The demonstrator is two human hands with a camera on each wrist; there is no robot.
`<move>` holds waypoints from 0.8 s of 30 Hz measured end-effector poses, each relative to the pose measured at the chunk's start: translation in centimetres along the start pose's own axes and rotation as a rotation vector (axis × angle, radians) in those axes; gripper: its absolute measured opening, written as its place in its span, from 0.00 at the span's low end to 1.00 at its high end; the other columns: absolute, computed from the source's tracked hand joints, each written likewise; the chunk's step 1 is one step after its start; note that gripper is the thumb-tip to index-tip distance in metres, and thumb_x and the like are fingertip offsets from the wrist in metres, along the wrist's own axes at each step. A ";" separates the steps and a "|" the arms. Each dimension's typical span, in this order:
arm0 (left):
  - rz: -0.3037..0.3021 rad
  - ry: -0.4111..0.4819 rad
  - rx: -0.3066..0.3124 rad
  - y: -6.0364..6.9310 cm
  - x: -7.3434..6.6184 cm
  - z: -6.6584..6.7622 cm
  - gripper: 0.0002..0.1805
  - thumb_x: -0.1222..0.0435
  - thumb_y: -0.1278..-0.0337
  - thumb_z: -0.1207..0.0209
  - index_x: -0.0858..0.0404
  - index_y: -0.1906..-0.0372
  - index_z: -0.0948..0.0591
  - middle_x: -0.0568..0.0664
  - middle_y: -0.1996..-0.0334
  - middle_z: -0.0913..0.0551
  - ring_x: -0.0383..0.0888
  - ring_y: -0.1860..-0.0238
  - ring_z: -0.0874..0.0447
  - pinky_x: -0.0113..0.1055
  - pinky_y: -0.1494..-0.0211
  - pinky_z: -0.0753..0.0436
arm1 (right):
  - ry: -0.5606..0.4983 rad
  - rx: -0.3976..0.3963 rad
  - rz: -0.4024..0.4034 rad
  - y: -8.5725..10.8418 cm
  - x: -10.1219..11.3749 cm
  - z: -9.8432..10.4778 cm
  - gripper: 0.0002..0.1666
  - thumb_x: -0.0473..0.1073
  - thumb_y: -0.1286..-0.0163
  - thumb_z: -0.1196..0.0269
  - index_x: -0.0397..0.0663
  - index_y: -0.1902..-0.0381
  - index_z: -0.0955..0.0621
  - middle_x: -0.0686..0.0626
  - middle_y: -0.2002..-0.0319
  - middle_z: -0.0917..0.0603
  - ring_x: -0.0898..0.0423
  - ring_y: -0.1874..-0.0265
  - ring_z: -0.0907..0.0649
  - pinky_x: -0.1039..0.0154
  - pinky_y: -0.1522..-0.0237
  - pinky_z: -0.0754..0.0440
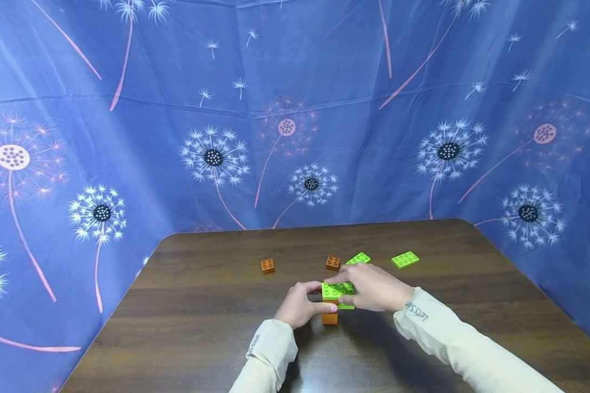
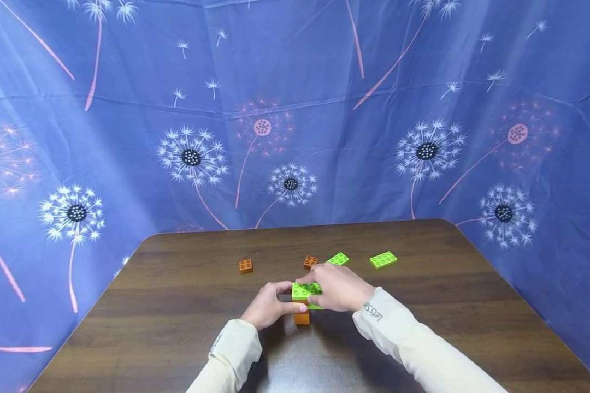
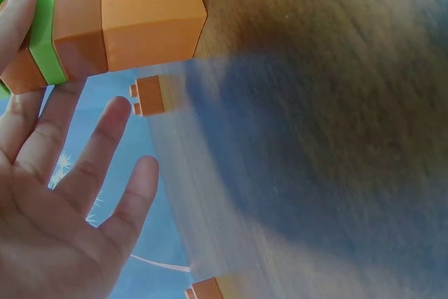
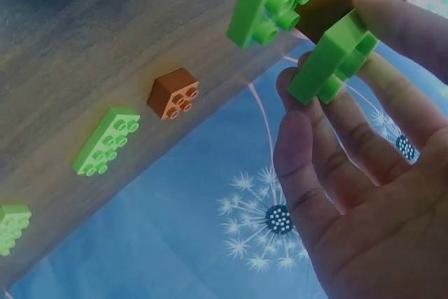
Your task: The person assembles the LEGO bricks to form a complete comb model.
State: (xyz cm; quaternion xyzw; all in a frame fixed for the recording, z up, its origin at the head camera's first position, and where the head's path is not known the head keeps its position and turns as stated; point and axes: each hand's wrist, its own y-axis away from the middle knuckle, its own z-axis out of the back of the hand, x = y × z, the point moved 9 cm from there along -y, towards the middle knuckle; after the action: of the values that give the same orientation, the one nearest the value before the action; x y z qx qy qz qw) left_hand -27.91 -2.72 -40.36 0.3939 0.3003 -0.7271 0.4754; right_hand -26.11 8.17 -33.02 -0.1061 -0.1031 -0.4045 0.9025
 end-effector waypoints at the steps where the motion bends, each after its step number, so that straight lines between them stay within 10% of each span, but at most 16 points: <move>1: 0.002 0.001 0.000 0.0 0.0 0.0 0.20 0.63 0.49 0.24 0.61 0.48 0.13 0.50 0.53 0.11 0.53 0.46 0.16 0.53 0.42 0.21 | 0.001 0.004 -0.009 -0.1 0.0 0.1 0.24 0.41 0.40 0.25 0.49 0.44 0.13 0.53 0.61 0.16 0.59 0.67 0.23 0.59 0.66 0.24; 13: -0.008 0.029 0.003 0.0 0.4 -0.2 0.20 0.64 0.48 0.24 0.61 0.49 0.13 0.49 0.55 0.11 0.51 0.48 0.15 0.50 0.44 0.19 | -0.003 0.039 -0.084 -1.2 0.7 0.3 0.22 0.34 0.48 0.22 0.50 0.53 0.09 0.64 0.85 0.27 0.62 0.80 0.36 0.66 0.77 0.37; 24: -0.014 0.016 -0.012 0.0 0.3 -0.2 0.20 0.63 0.48 0.24 0.61 0.49 0.13 0.51 0.54 0.12 0.53 0.47 0.16 0.50 0.43 0.20 | -0.006 -0.021 -0.125 -0.7 -0.1 0.0 0.24 0.39 0.49 0.19 0.52 0.52 0.10 0.61 0.70 0.15 0.62 0.73 0.27 0.64 0.72 0.30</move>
State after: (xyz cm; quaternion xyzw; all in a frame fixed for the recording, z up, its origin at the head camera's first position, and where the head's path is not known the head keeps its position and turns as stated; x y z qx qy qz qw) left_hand -27.89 -2.70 -40.69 0.3945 0.3111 -0.7255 0.4703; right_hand -26.67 7.78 -32.94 -0.1101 -0.1080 -0.4606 0.8741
